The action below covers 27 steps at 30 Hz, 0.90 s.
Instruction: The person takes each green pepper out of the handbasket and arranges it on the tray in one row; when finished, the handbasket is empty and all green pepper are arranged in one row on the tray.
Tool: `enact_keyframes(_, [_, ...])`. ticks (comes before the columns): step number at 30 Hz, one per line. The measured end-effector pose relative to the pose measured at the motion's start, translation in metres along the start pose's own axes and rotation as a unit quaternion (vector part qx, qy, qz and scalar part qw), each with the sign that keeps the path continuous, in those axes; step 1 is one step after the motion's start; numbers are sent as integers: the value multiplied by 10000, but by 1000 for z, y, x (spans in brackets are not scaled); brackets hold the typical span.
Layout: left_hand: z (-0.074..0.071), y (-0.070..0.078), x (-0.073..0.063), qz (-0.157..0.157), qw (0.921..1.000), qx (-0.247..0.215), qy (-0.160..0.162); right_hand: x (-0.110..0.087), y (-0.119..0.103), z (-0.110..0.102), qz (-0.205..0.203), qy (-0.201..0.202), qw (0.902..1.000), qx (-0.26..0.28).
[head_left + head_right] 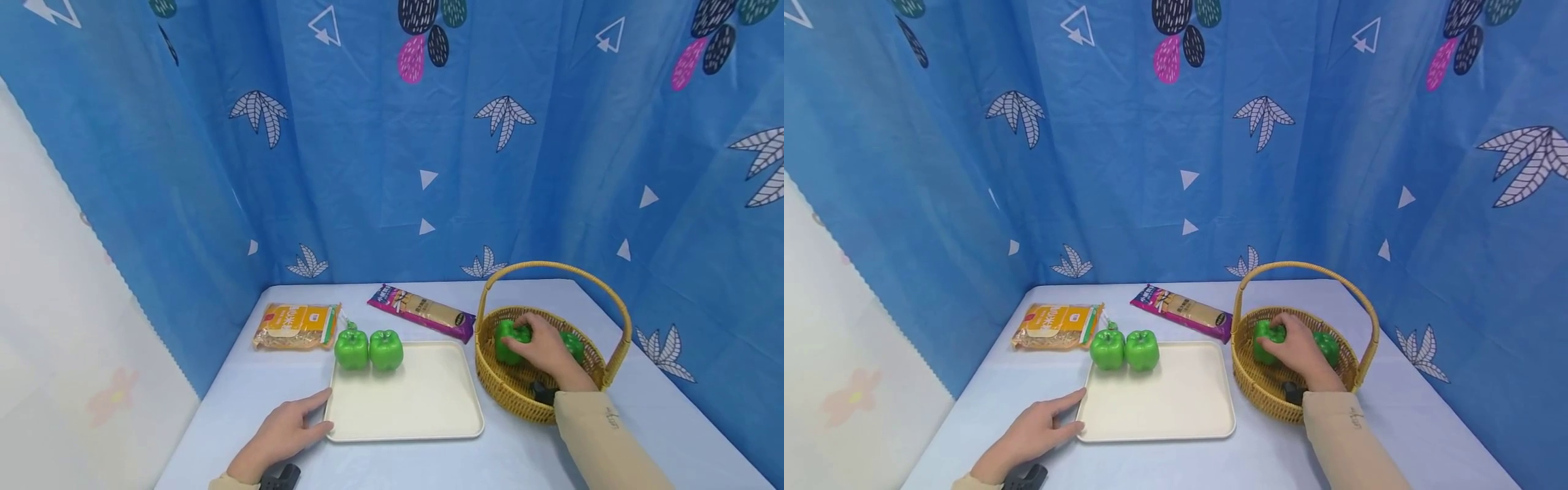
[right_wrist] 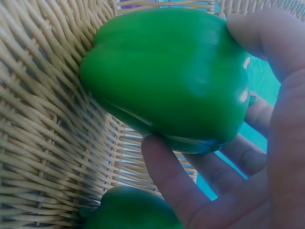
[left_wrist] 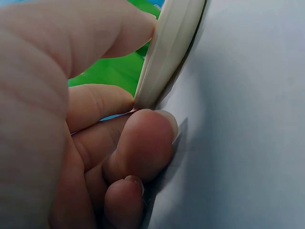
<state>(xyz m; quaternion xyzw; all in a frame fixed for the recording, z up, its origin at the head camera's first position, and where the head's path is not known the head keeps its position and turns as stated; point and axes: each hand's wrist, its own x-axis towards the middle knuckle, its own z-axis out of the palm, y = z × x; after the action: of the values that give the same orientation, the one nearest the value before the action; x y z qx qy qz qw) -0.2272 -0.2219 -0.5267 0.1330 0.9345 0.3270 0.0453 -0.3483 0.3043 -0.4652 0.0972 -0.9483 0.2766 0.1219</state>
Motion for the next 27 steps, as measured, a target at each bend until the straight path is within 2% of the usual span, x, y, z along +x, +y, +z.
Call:
enact_keyframes(13, [0,0,0,24,10000,5,-15,0,2,-1,-6,8,10000,-16])
enact_keyframes(20, [1,0,0,-162,9998,13,-82,-1,0,0,105,-88,9999,28])
enact_keyframes(27, [1,-1,1,-99,9999,65,-43,1,-1,-1,145,-31,9999,89])
